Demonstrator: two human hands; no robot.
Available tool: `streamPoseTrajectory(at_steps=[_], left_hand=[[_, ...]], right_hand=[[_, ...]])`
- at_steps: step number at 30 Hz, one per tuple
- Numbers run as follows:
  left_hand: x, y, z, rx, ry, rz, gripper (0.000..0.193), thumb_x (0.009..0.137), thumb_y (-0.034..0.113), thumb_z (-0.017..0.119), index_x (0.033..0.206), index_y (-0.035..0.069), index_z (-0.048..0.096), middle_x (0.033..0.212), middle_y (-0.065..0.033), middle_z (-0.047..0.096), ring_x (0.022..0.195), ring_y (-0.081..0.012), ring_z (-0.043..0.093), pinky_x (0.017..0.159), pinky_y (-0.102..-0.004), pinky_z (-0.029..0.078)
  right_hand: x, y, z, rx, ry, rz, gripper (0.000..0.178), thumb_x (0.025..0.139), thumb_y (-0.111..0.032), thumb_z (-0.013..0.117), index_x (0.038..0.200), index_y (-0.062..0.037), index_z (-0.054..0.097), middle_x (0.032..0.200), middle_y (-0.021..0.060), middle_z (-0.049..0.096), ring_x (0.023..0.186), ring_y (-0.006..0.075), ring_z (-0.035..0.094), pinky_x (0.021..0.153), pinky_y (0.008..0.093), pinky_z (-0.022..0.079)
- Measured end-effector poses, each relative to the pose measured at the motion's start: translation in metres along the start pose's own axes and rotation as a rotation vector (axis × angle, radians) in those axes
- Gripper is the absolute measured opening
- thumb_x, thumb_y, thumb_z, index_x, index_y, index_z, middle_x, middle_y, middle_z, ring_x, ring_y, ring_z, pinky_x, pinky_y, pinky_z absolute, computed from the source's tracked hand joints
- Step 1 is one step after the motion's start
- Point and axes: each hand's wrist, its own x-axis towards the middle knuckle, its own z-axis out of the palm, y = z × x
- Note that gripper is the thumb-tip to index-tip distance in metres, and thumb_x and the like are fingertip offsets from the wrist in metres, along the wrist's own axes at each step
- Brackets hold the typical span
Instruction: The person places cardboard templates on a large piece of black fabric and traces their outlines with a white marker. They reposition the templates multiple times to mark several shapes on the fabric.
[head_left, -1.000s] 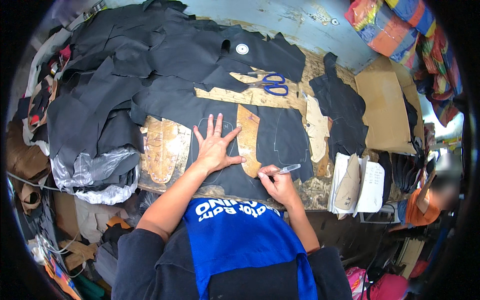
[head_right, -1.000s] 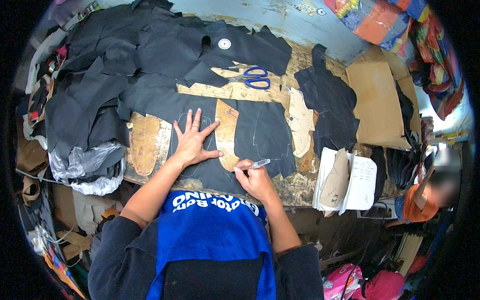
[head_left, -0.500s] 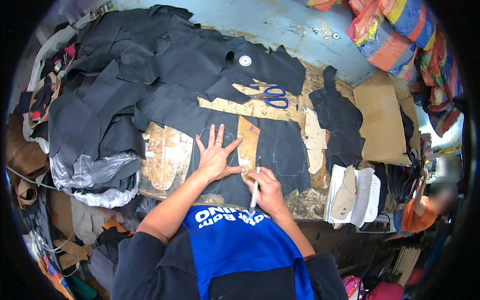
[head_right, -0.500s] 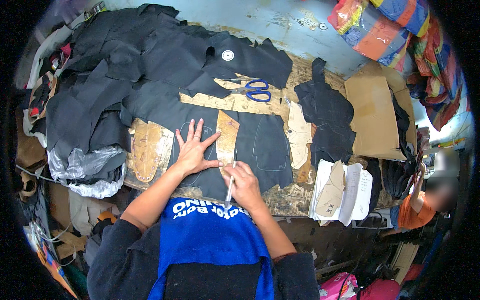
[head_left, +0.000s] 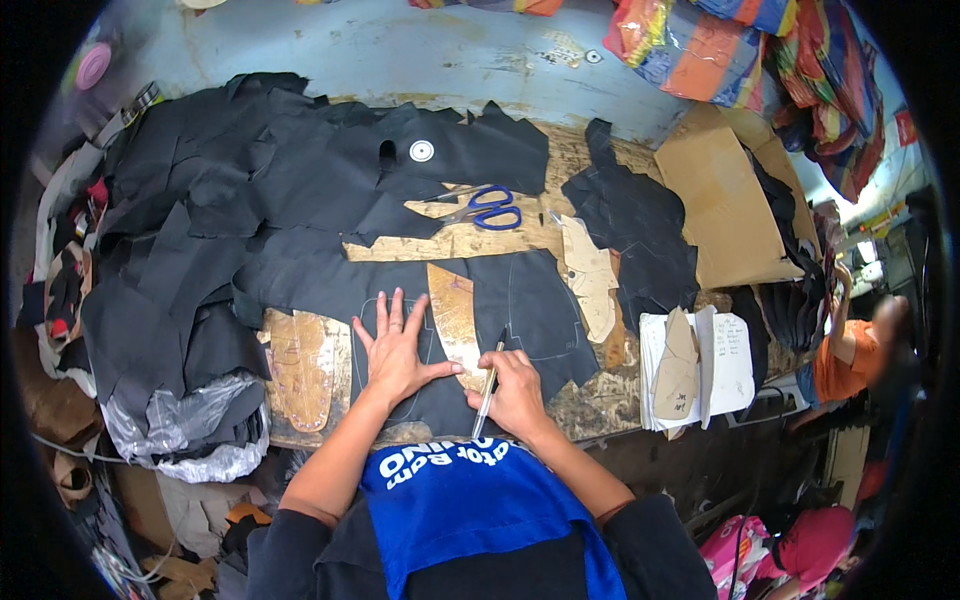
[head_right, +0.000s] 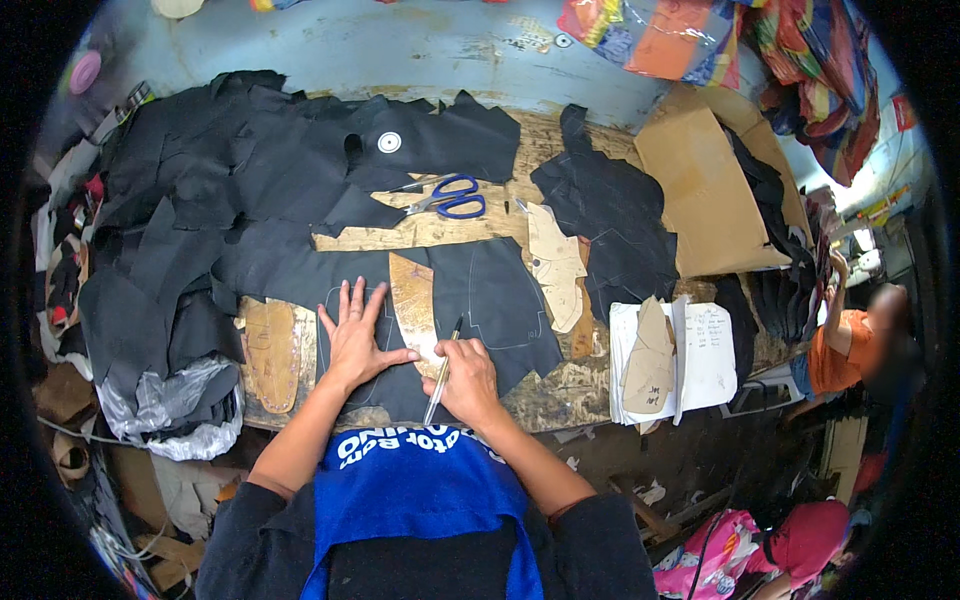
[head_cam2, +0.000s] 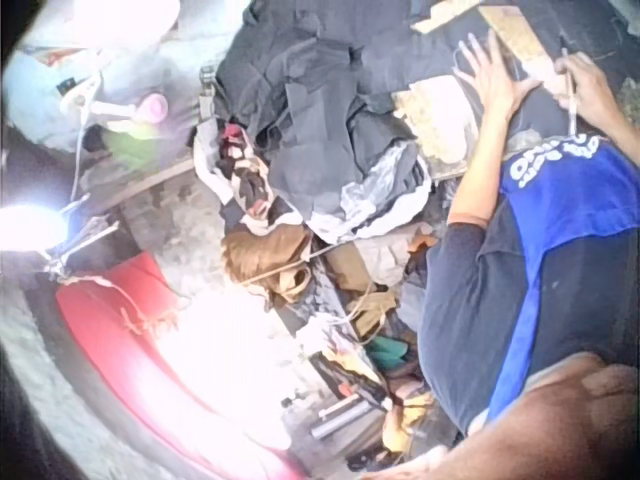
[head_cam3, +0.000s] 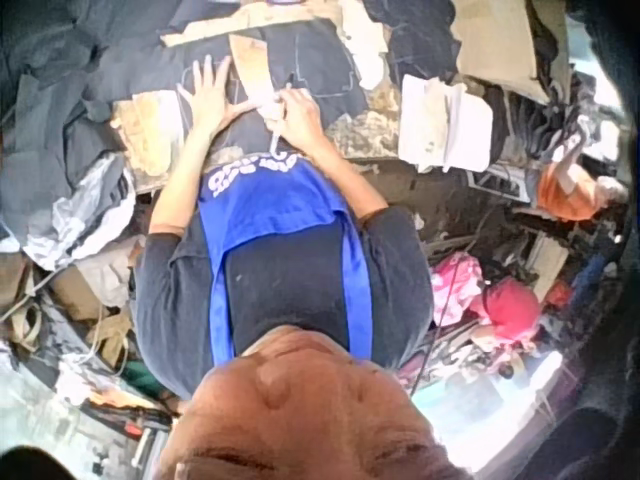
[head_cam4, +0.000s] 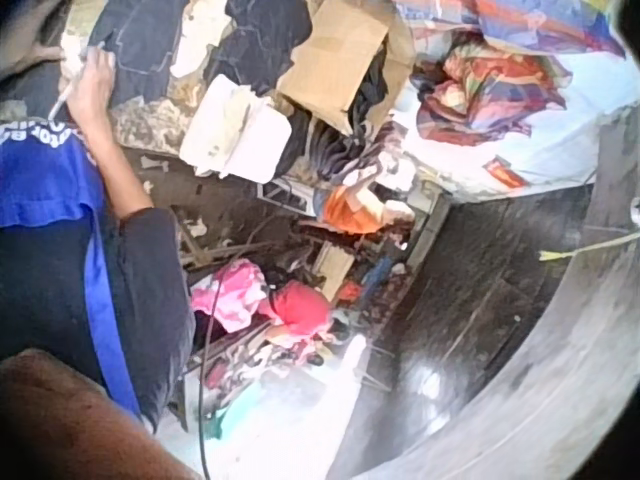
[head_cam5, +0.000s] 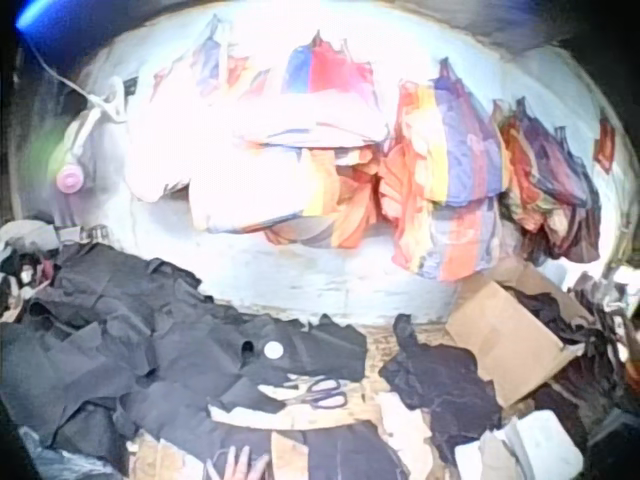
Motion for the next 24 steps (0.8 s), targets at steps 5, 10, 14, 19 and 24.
streamPoseTrajectory(at_steps=[5,10,14,19,24], left_hand=[[-0.002,-0.011,0.007,-0.242,0.202,-0.02,0.114,0.053,0.06,0.078,0.141,0.006,0.029,0.142,-0.0172,0.037,0.136,-0.0318,0.026,0.108,-0.0593,0.006],[-0.033,-0.04,-0.004,-0.337,0.391,-0.033,0.085,0.063,0.044,0.08,0.132,0.009,0.045,0.139,-0.0192,0.039,0.134,-0.0367,0.029,0.107,-0.0584,0.013],[-0.07,-0.074,-0.03,0.086,0.379,-0.561,0.077,0.065,0.036,0.079,0.131,0.011,0.047,0.144,-0.0228,0.028,0.136,-0.0382,0.02,0.103,-0.0602,0.021],[-0.094,-0.094,-0.057,0.049,0.273,-0.39,0.075,0.065,0.034,0.079,0.128,0.008,0.049,0.141,-0.025,0.032,0.131,-0.0396,0.029,0.098,-0.0541,0.034],[-0.078,-0.082,-0.092,0.221,-0.071,-0.38,0.066,0.064,0.035,0.079,0.119,0.006,0.056,0.138,-0.023,0.036,0.126,-0.0386,0.036,0.088,-0.0477,0.047]], right_hand=[[0.03,0.011,-0.017,0.109,0.153,-0.108,0.038,0.056,-0.011,0.074,0.088,-0.0029,0.056,0.084,0.0146,0.058,0.079,0.0341,0.057,0.071,0.0419,0.047],[0.055,0.029,-0.036,0.285,0.33,0.003,0.044,0.056,-0.007,0.083,0.091,-0.0021,0.056,0.09,0.0076,0.062,0.076,0.0136,0.057,0.068,0.0271,0.047],[0.04,0.047,-0.044,0.343,0.48,-0.044,0.046,0.058,-0.006,0.084,0.094,-0.0031,0.055,0.099,0.01,0.061,0.087,0.0168,0.058,0.075,0.0295,0.047],[0.009,0.053,-0.032,0.192,0.316,0.033,0.043,0.055,-0.007,0.083,0.087,-0.0021,0.055,0.09,0.0118,0.062,0.086,0.0221,0.06,0.073,0.0316,0.048],[0.005,0.056,-0.027,0.041,0.205,0.102,0.037,0.054,-0.01,0.078,0.084,-0.0018,0.058,0.09,0.0154,0.062,0.087,0.0343,0.058,0.077,0.0405,0.047]])
